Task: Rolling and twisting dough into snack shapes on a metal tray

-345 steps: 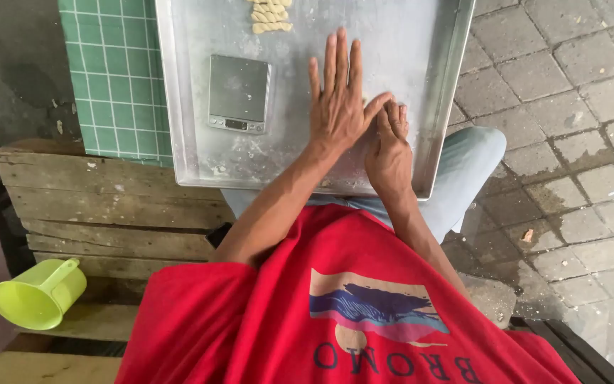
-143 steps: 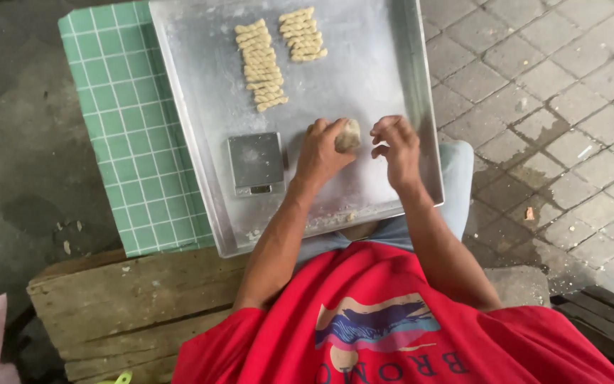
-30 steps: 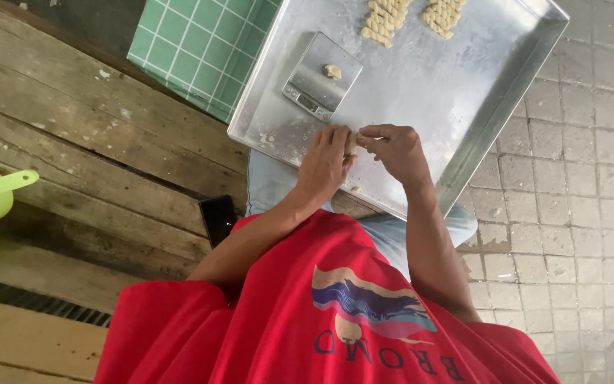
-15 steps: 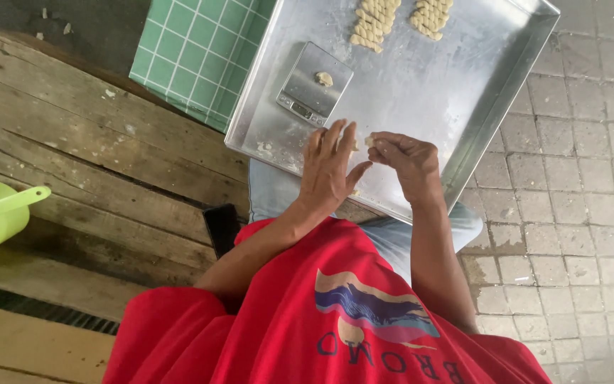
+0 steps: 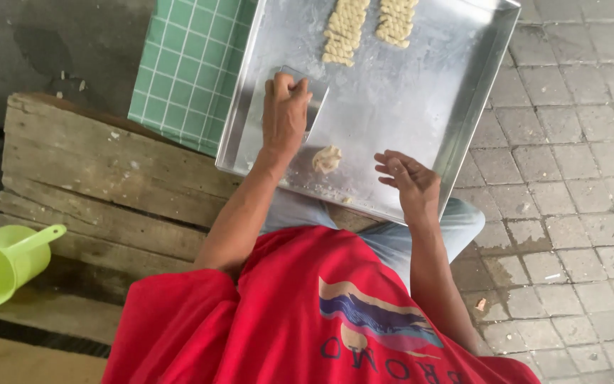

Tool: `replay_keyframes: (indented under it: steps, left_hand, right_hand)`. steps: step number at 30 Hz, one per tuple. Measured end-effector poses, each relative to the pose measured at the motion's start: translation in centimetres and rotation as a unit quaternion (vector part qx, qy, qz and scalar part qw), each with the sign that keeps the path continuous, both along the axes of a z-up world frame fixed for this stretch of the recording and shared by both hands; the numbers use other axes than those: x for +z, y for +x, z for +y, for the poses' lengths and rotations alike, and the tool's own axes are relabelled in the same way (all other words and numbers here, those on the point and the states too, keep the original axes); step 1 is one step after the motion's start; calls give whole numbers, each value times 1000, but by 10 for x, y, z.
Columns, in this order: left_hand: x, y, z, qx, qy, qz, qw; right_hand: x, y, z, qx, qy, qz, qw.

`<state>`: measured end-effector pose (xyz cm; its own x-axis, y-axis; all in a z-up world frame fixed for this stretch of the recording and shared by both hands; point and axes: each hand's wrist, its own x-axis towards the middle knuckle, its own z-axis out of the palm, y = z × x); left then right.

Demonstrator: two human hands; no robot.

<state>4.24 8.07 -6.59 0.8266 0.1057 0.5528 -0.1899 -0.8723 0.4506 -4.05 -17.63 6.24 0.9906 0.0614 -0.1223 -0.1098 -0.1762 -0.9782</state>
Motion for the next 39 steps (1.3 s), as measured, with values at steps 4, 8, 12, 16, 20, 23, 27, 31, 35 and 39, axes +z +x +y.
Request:
replay_keyframes:
  steps: [4,8,12,16,20,23,27,31,35,39]
  left_hand:
    - [-3,-15,2,-29,130,94,987]
    - [7,-19,2,-31,46,80,995]
    - [34,-42,-24,-102,-177,112,972]
    - [65,-82,-83,-126,-404,296,857]
    - [73,-103,-114,-113,-579,391,706]
    - [81,-108,-124,-74,-621,397,672]
    - [76,-107,-126,-50,-615,392,683]
    - [80,-98,-123,-54,-661,387,641]
    - [81,-98,-123,-70,-698,389,598]
    - [62,-94,-120,-53,-727,416,544]
  right_hand:
    - [-6,-14,-15,-29,7,47,998]
    - [-21,-29,-19,-53,16,97,994]
    - [-31,-37,-15,-46,35,126,990]
    - [-49,-34,-12,-65,67,94,991]
    - [-59,-32,-14,-106,87,62,989]
    - [-49,-34,-21,-112,22,12,993]
    - [-39,-39,-18,-72,-74,-58,993]
    - [-53,-38,-22,-85,85,6,993]
    - [-60,-40,-20,-137,165,47,975]
    - [-61,-36,-31,-116,161,40,979]
